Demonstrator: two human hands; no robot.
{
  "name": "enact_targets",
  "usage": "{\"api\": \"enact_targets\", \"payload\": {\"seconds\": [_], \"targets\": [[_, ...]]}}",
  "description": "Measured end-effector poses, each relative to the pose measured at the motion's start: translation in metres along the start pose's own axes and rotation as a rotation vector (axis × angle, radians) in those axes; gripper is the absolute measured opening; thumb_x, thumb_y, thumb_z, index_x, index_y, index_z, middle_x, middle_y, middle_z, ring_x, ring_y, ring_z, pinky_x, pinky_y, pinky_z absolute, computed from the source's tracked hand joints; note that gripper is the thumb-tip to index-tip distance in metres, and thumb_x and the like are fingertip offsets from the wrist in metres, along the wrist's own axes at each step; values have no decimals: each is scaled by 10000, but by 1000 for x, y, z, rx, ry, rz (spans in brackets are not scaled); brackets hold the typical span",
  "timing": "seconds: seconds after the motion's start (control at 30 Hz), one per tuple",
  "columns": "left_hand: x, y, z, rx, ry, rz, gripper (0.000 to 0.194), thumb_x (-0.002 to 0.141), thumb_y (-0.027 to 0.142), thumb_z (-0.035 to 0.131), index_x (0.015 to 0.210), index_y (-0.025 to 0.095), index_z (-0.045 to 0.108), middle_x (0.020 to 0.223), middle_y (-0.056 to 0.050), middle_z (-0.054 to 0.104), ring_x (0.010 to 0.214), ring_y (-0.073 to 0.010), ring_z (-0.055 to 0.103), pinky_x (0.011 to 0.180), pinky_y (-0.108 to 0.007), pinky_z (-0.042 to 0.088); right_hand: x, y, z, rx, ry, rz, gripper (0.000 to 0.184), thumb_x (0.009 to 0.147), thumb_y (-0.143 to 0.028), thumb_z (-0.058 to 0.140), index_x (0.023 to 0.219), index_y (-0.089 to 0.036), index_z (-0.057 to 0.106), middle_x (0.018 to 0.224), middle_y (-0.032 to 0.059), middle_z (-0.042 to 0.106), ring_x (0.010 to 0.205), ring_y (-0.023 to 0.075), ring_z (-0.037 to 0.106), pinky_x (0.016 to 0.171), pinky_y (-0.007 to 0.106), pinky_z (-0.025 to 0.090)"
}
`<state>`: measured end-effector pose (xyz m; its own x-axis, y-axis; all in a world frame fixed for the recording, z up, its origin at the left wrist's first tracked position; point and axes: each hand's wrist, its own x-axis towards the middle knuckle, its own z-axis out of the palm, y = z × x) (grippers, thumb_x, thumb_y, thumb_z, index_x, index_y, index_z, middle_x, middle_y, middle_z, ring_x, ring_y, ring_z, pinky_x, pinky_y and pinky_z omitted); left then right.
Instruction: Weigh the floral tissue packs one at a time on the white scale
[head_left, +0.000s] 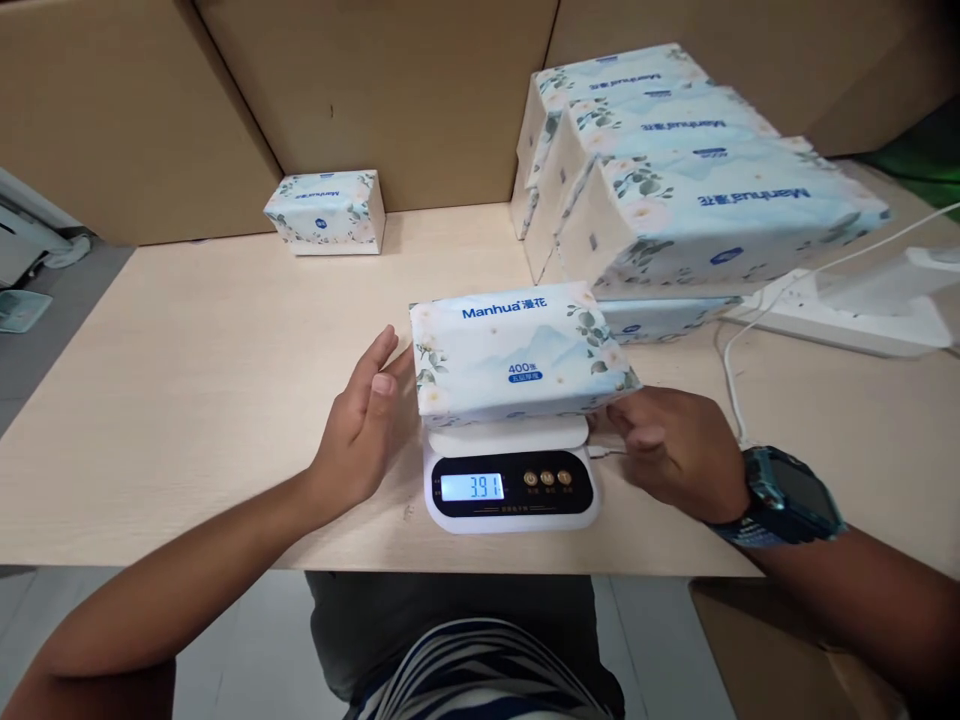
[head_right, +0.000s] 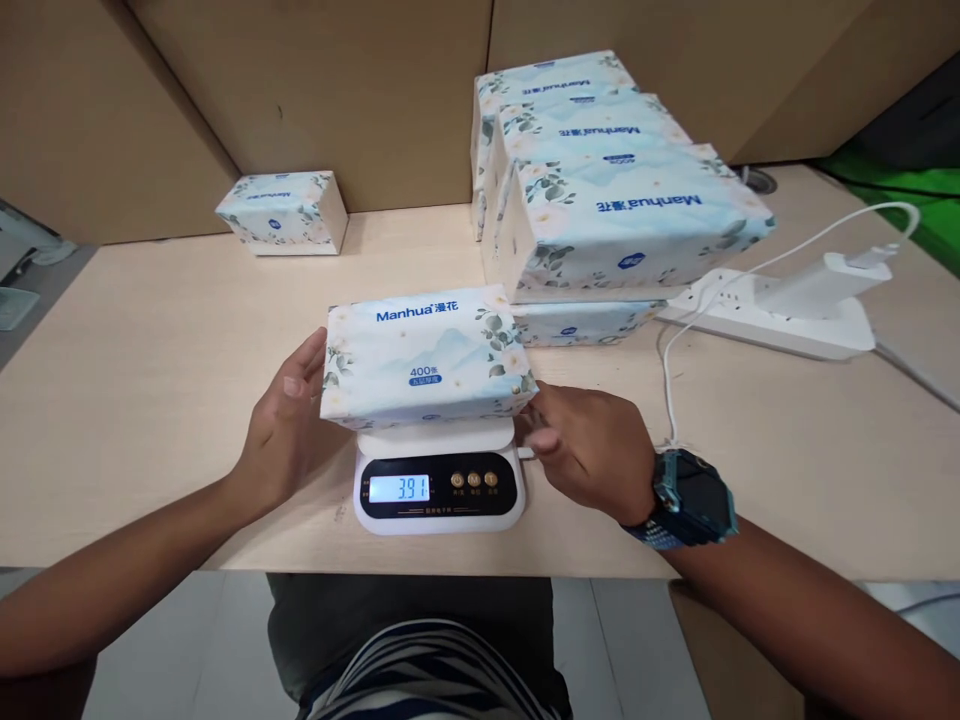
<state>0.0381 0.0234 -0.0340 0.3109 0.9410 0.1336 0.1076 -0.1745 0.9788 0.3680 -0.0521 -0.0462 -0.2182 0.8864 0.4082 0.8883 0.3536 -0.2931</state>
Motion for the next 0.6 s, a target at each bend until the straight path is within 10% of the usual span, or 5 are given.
{"api": "enact_targets", "payload": {"seconds": [0.4,0.6], "targets": [[6,0,2,104,16,117,683,1080,759,375,1592,328,510,1587,-97,657,1565,-336,523,1357,-653,337,0,3,-1,-28,-19,35,873,1107,-707,55,766,-224,697,616,48,633,575,204,594,540,331,298],[11,6,2,131,159,190,723,1051,833,266,1268,263,653,1122,-94,710,1126,-263,665,1066,-506,532,2,0,0,-177,57,-129,880,1102,-724,70,707,-204,660,631,68,666,570,195,620,542,314,345]]}}
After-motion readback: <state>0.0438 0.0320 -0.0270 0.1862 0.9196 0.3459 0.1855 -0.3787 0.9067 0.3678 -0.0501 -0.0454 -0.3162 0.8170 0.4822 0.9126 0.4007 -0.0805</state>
